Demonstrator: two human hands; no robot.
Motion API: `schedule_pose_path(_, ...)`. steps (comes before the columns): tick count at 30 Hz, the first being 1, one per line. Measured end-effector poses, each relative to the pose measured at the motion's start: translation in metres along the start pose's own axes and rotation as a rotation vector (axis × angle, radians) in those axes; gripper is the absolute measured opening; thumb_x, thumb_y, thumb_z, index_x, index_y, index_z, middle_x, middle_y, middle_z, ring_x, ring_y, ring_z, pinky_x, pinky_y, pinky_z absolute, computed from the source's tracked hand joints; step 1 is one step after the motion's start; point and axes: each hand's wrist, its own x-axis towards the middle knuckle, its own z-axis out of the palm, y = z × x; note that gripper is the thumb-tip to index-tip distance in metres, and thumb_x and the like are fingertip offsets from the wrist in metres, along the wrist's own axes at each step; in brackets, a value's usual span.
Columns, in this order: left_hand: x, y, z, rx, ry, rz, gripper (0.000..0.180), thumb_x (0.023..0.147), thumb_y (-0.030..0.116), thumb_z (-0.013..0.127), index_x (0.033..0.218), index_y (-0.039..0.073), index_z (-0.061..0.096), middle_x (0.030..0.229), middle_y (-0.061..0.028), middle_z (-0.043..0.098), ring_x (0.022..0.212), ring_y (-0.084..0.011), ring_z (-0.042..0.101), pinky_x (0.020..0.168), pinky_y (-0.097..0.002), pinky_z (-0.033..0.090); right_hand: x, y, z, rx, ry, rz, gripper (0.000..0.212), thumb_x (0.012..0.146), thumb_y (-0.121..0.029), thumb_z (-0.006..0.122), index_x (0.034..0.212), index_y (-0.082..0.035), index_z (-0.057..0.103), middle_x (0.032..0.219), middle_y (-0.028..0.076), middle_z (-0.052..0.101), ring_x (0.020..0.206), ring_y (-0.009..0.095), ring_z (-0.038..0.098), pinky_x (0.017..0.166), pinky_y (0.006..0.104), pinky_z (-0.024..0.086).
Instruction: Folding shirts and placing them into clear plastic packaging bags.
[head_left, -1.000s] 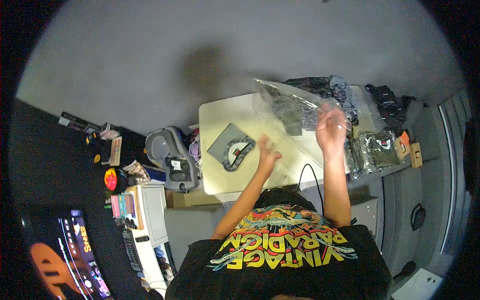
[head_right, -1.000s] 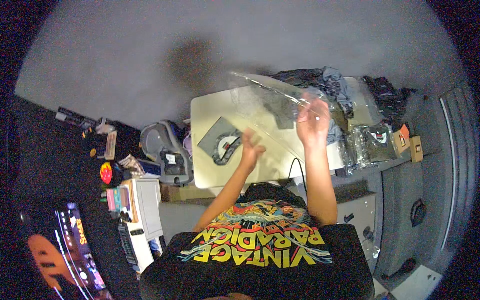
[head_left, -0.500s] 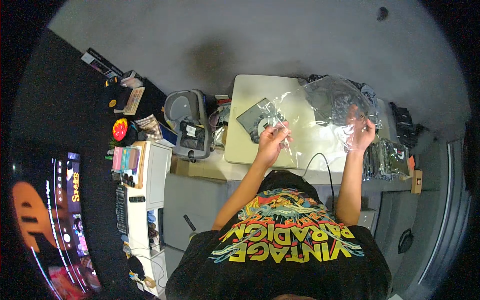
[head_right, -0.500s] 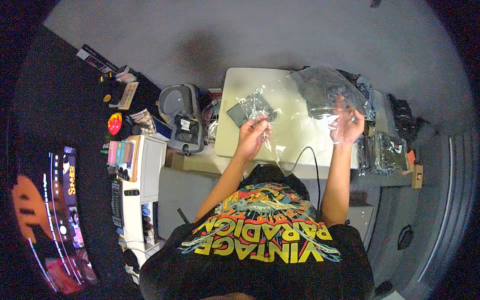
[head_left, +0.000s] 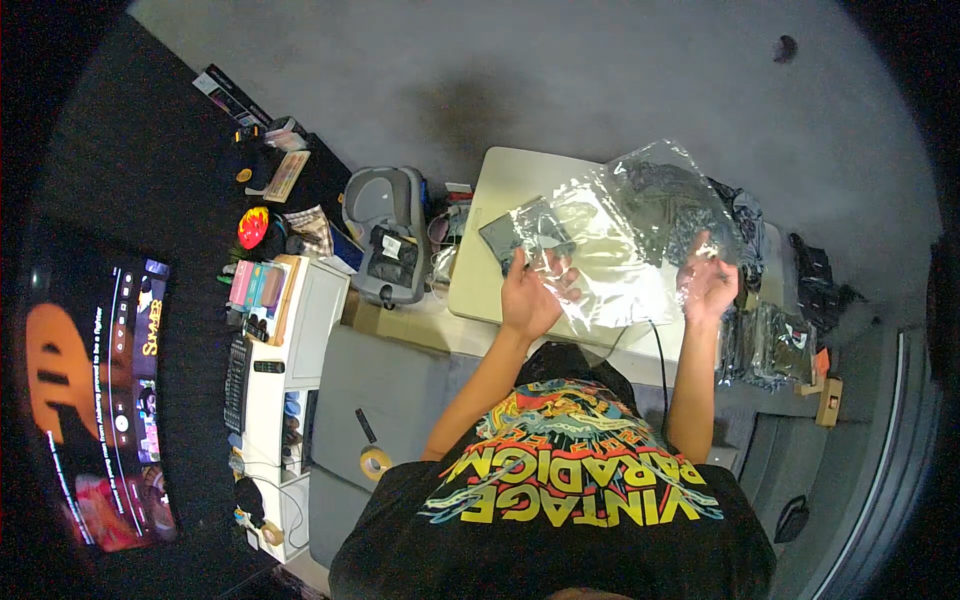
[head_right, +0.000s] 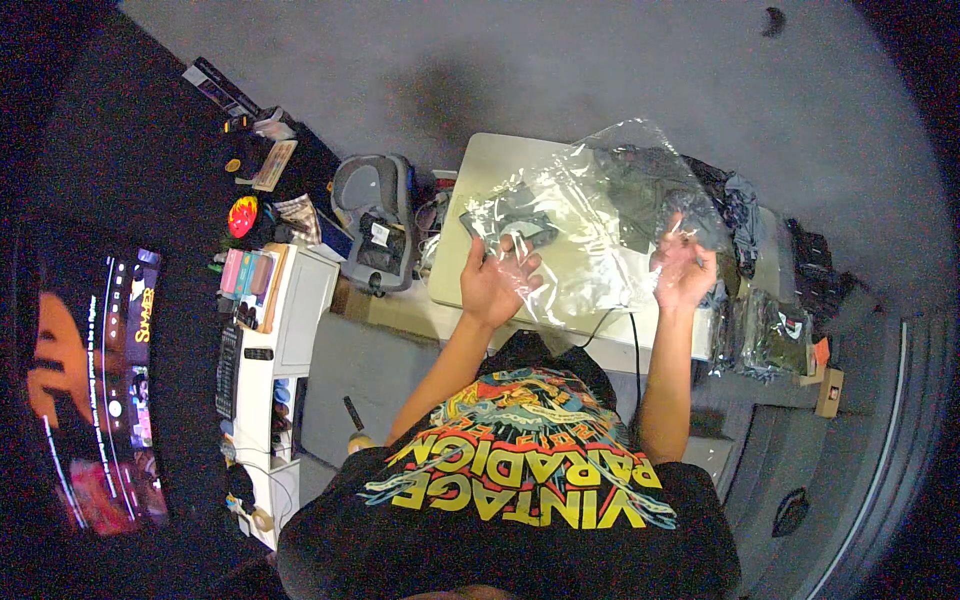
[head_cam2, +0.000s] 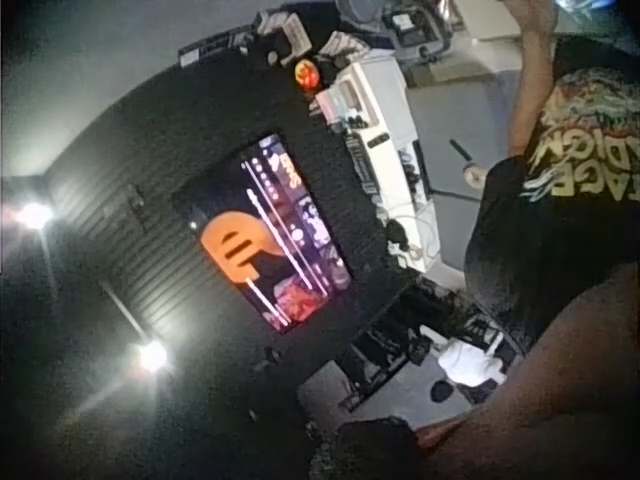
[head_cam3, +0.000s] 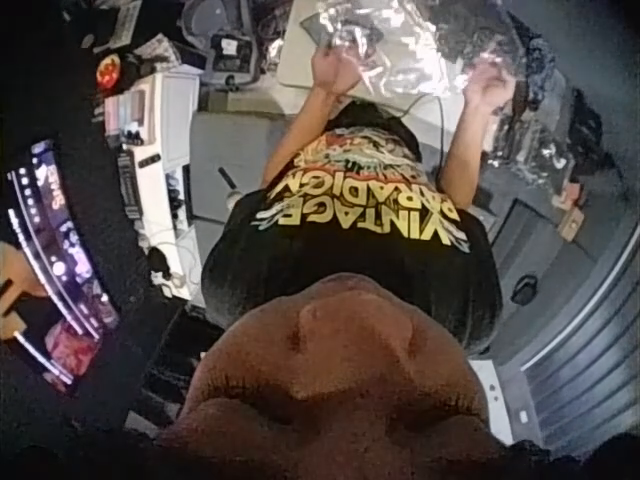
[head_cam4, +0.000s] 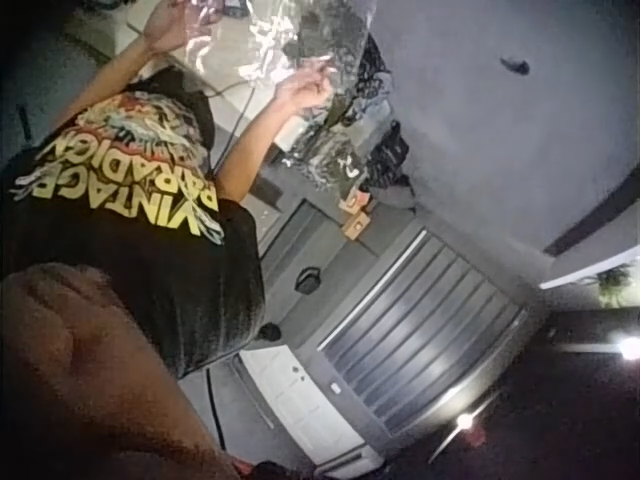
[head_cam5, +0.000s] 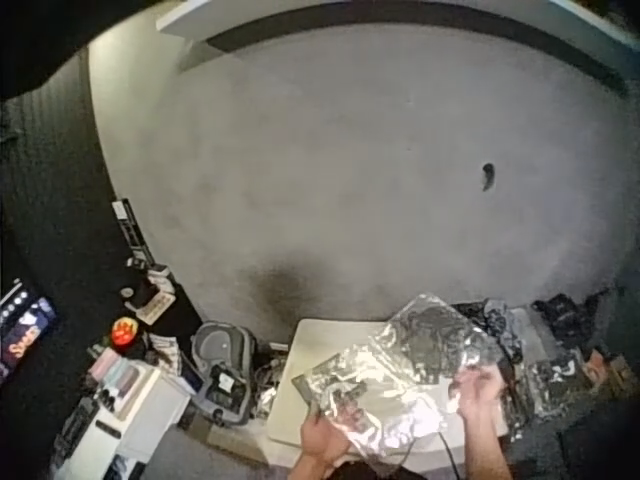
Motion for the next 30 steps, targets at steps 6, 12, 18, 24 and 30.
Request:
schedule_pose_path(6, 0.002, -0.010, 0.002, 0.077, 0.054, 0.041, 0.021, 0.102, 0.037, 0.045, 0.095, 0.017, 0.050, 0.088, 0.0010, 0.046, 0.087, -0.0179, 0.046, 0.082, -0.0372, 0.042, 0.005, -0.015, -0.010, -0.377, 0.292, -0.003, 0.048, 0.087, -0.025, 0.055, 0.131, -0.004, 0.051, 0.139, 0.019, 0.051, 0.122, 0.033, 0.054, 0.100, 0.0416, 0.045)
schedule_pose_path(12, -0.002, 0.020, 0.005, 0.492, -0.055, 0.052, 0.027, 0.098, 0.035, 0.054, 0.088, 0.012, 0.045, 0.082, -0.0009, 0.044, 0.077, -0.0167, 0.044, 0.072, -0.0337, 0.040, 0.060, -0.009, 0.035, -1.572, -0.073, -0.339, 0.051, 0.087, -0.016, 0.066, 0.135, -0.005, 0.053, 0.143, 0.015, 0.050, 0.135, 0.029, 0.043, 0.114, 0.0401, 0.030)
schedule_pose_path(18, -0.025, 0.012, 0.053, 1.058, -0.177, -0.202, 0.035, 0.097, 0.037, 0.059, 0.083, 0.007, 0.046, 0.079, -0.0011, 0.045, 0.072, -0.0139, 0.044, 0.067, -0.0284, 0.038, 0.049, 0.058, 0.113, -1.611, -0.980, 0.241, 0.061, 0.075, -0.018, 0.078, 0.131, -0.006, 0.057, 0.142, 0.014, 0.052, 0.137, 0.034, 0.042, 0.117, 0.0436, 0.024)
schedule_pose_path(24, -0.054, -0.011, 0.055, 0.945, -0.069, -0.162, 0.038, 0.098, 0.042, 0.056, 0.086, 0.007, 0.050, 0.077, 0.0010, 0.045, 0.071, -0.0107, 0.042, 0.064, -0.0268, 0.036, 0.009, 0.039, 0.064, -1.456, -1.064, 0.610, 0.036, 0.076, -0.017, 0.078, 0.109, -0.005, 0.070, 0.108, 0.012, 0.071, 0.106, 0.027, 0.065, 0.096, 0.0369, 0.046)
schedule_pose_path(30, -0.055, -0.024, 0.079, 1.059, -0.117, -0.312, 0.037, 0.100, 0.039, 0.055, 0.085, 0.006, 0.050, 0.075, 0.0044, 0.042, 0.066, -0.0081, 0.039, 0.059, -0.0252, 0.033, -0.016, 0.016, 0.074, -1.818, -1.034, 0.470, 0.013, 0.083, -0.023, 0.073, 0.084, -0.011, 0.077, 0.068, 0.008, 0.070, 0.060, 0.021, 0.067, 0.060, 0.0295, 0.051)
